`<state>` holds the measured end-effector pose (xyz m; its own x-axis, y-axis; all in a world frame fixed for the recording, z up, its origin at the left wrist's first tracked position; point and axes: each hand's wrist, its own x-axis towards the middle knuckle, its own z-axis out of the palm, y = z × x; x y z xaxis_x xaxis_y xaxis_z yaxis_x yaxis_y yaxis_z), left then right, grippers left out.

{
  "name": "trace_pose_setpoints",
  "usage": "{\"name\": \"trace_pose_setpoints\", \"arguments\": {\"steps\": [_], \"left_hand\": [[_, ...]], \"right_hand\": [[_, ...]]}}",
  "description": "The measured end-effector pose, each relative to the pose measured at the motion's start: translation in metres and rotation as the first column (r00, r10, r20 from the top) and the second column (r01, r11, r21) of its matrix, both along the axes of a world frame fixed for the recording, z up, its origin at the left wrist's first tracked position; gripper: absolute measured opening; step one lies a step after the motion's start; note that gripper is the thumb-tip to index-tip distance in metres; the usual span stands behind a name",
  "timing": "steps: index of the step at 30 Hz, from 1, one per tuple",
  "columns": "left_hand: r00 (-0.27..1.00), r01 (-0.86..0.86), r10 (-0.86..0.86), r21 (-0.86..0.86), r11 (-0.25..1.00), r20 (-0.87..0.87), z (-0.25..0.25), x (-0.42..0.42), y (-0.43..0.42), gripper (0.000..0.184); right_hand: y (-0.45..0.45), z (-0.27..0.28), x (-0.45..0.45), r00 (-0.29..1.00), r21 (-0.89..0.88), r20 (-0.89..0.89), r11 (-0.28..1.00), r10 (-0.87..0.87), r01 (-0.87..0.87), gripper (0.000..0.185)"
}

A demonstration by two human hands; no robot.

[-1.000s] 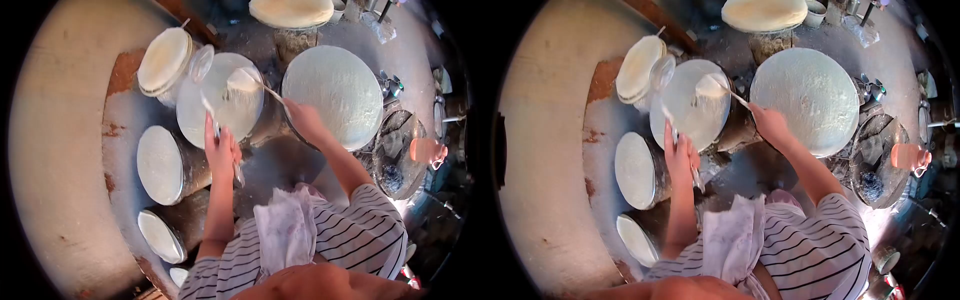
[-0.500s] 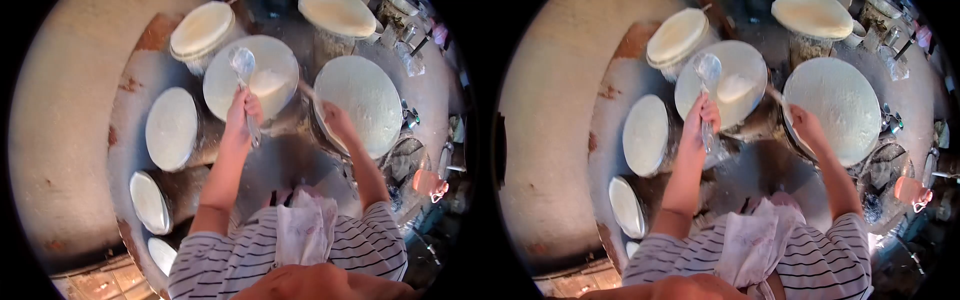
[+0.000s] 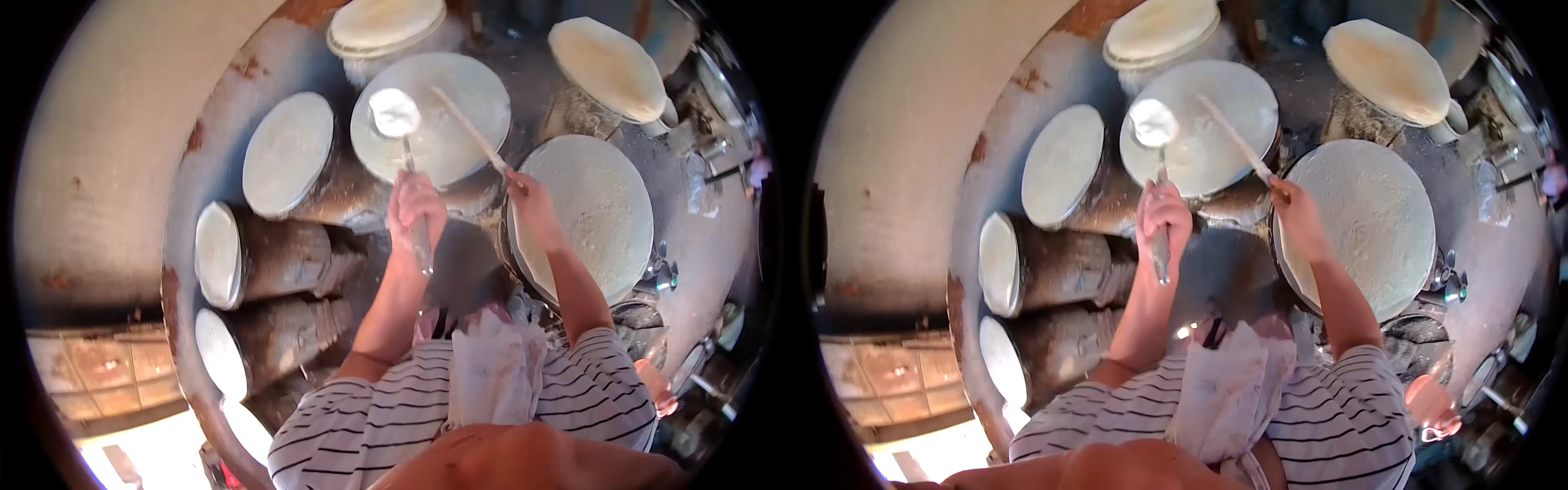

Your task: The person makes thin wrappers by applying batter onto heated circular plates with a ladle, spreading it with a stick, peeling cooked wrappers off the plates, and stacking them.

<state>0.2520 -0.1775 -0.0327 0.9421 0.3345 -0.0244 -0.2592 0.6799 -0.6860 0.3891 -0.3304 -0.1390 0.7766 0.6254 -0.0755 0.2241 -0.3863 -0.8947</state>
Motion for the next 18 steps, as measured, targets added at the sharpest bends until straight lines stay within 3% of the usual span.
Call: {"name": "trace_pose_setpoints", "arguments": {"steps": [2,4,5,6,7,9,11,12,14,15,16,17,18], "left_hand": [[0.995,-0.044,0.043,0.002,0.999,0.085,0.017,-0.003,0.003,0.029],[0.982,-0.146,0.135,0.079,0.986,0.134,0.019,-0.027,0.013,0.03],[0.966,-0.234,0.21,0.17,0.957,0.149,0.018,-0.041,0.023,0.031],[0.975,-0.221,0.218,0.204,0.954,0.037,0.018,-0.073,0.029,0.033],[0.982,-0.185,0.189,0.203,0.961,-0.001,0.017,-0.105,0.025,0.037],[0.945,-0.326,0.286,0.463,0.824,0.157,-0.005,-0.184,0.006,0.04],[0.847,-0.505,0.491,0.597,0.623,0.204,0.002,-0.284,-0.026,0.044],[0.796,-0.561,0.574,0.587,0.584,0.191,-0.011,-0.345,-0.047,0.044],[0.432,-0.65,0.873,0.749,0.128,0.225,0.007,-0.442,-0.091,0.036],[0.156,-0.731,0.977,0.683,0.013,0.148,0.027,-0.469,-0.11,0.036],[-0.13,-0.753,0.991,0.648,-0.114,0.023,0.048,-0.498,-0.129,0.036],[-0.288,-0.737,0.948,0.664,-0.128,-0.137,0.042,-0.551,-0.143,0.035],[-0.316,-0.785,0.928,0.604,-0.137,-0.199,0.019,-0.603,-0.166,0.035]], "right_hand": [[0.0,0.017,-0.009,0.949,-0.255,0.193,0.947,0.25,-0.198,0.028],[0.005,-0.027,-0.011,0.914,0.007,0.216,0.935,0.344,-0.353,0.027],[0.013,-0.026,-0.008,0.97,0.405,-0.103,0.9,0.218,-0.16,0.026],[0.026,-0.023,0.002,0.846,0.619,-0.482,0.772,0.227,0.146,0.025],[0.03,-0.039,0.051,0.965,0.182,-0.065,0.954,0.254,-0.239,0.026],[0.054,-0.054,0.048,0.807,0.034,0.319,0.845,0.497,-0.534,0.029],[0.094,-0.016,-0.056,0.513,-0.12,0.078,0.519,0.855,-0.846,0.034],[0.109,-0.026,-0.111,0.427,0.007,0.068,0.428,0.901,-0.904,0.035],[0.144,-0.048,-0.213,0.323,0.191,0.004,0.316,0.946,-0.929,0.037],[0.16,-0.048,-0.256,0.299,0.239,-0.062,0.305,0.952,-0.922,0.038],[0.176,-0.037,-0.291,0.259,0.18,-0.052,0.265,0.964,-0.947,0.038],[0.196,-0.031,-0.339,0.22,0.125,-0.048,0.225,0.974,-0.966,0.038],[0.207,-0.026,-0.359,0.215,0.038,-0.057,0.217,0.975,-0.975,0.031]]}}
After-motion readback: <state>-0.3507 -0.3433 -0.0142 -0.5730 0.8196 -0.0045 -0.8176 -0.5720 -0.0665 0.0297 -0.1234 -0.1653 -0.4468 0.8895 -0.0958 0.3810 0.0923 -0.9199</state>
